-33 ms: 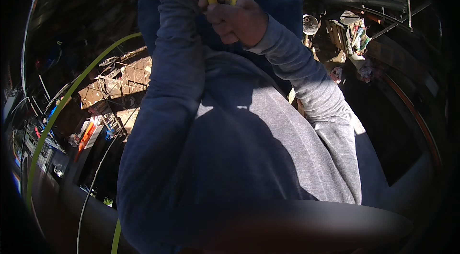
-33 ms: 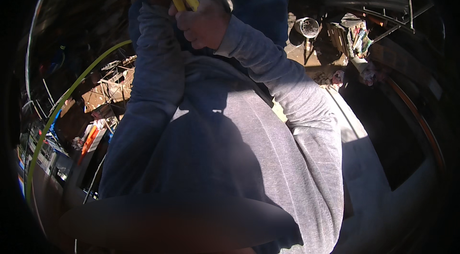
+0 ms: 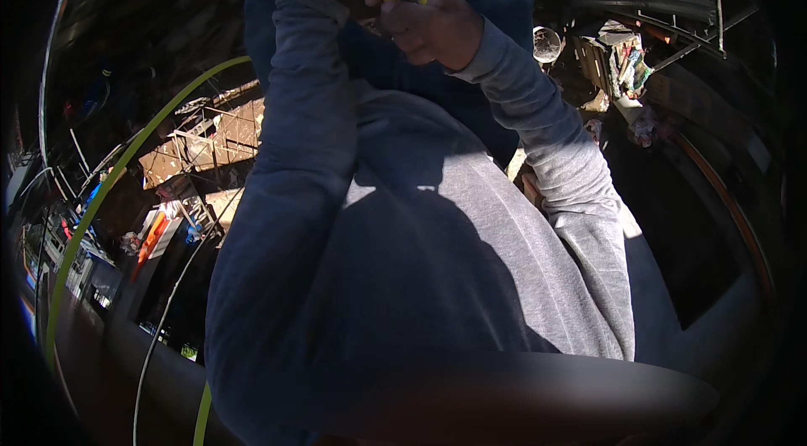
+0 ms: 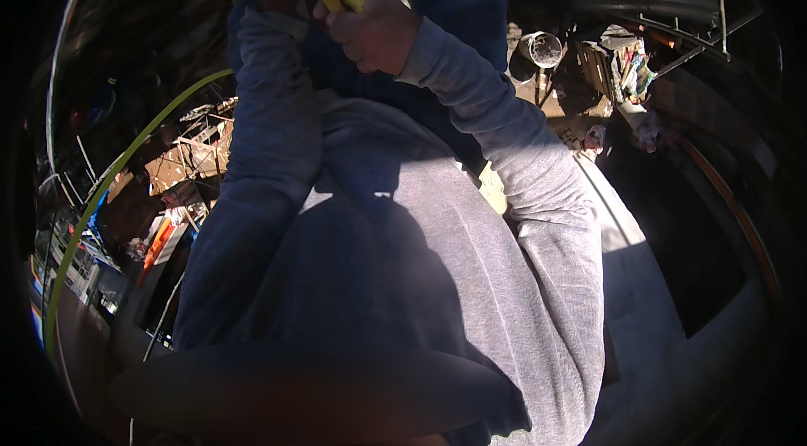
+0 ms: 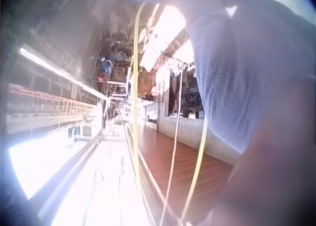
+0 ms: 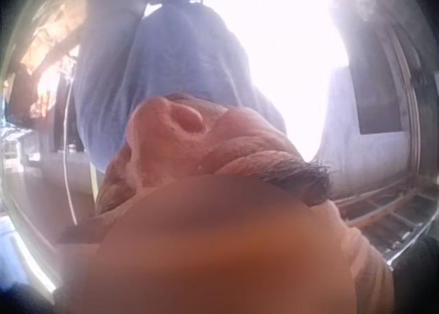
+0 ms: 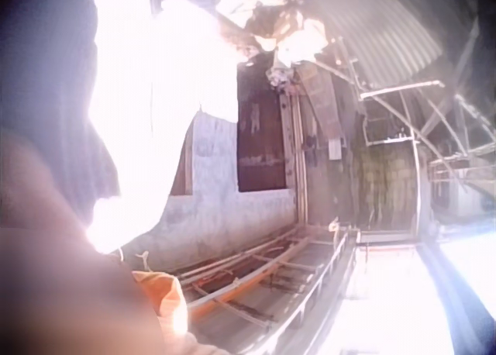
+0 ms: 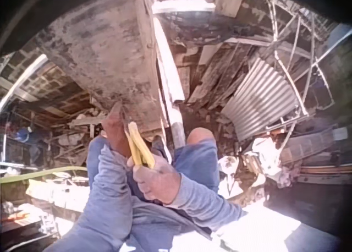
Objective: The person uses yellow pliers to grip and pull fasteners or wires from a wooden beam overhead. They repeatedly reposition the pliers and pull to extract the items, working in a confined space under a structure.
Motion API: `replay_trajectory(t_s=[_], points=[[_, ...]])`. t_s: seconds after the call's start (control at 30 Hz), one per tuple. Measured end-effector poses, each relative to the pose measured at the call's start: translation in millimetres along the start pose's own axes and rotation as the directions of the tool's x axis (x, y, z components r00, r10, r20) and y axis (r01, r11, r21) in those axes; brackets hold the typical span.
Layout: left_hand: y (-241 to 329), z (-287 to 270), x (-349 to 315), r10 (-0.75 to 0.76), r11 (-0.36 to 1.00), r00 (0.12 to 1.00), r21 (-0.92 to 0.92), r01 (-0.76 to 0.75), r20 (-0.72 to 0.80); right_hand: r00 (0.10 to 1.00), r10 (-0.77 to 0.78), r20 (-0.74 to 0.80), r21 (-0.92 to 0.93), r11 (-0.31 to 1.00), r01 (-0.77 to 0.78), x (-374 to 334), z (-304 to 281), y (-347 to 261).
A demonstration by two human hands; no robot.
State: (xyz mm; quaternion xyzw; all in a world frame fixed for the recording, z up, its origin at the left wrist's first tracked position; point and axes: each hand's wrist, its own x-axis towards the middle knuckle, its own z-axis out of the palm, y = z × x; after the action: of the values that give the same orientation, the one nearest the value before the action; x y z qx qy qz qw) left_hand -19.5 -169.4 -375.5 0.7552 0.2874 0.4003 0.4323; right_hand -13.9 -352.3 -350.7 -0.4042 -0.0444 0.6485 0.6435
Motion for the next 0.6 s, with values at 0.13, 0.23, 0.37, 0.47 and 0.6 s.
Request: replay_trajectory(t_s=[0.13, 0.23, 0.37, 0.47, 0.6], points=[[-26.4, -42.3, 16.7, 0.344, 0.790, 0.889, 0.419, -0.448, 0.301, 0.936, -0.334, 0.109, -0.641, 0.696, 0.323, 2.0, -46.1, -17.2], [-17.6, -58.2, 21.3, 0.334, 0.710, 0.868, 0.508, -0.488, 0.368, 0.712, -0.603, 0.361, -0.885, 0.019, 0.465, 5.4, -62.7, -42.6], [-5.0, -59.7, 33.9, 0.406, 0.660, 0.798, 0.461, -0.594, 0.447, 0.764, -0.522, 0.381, -0.923, -0.161, 0.350, 25.9, -101.0, -84.0], [6.5, -66.8, 28.9, 0.331, 0.723, 0.820, 0.432, -0.539, 0.468, 0.792, -0.564, 0.234, -0.972, -0.112, 0.207, 33.1, -105.0, -65.4], [7.0, -71.7, 26.8, 0.309, 0.808, 0.864, 0.370, -0.459, 0.396, 0.815, -0.573, 0.082, -0.994, 0.016, 0.112, 37.1, -78.5, -23.3]])
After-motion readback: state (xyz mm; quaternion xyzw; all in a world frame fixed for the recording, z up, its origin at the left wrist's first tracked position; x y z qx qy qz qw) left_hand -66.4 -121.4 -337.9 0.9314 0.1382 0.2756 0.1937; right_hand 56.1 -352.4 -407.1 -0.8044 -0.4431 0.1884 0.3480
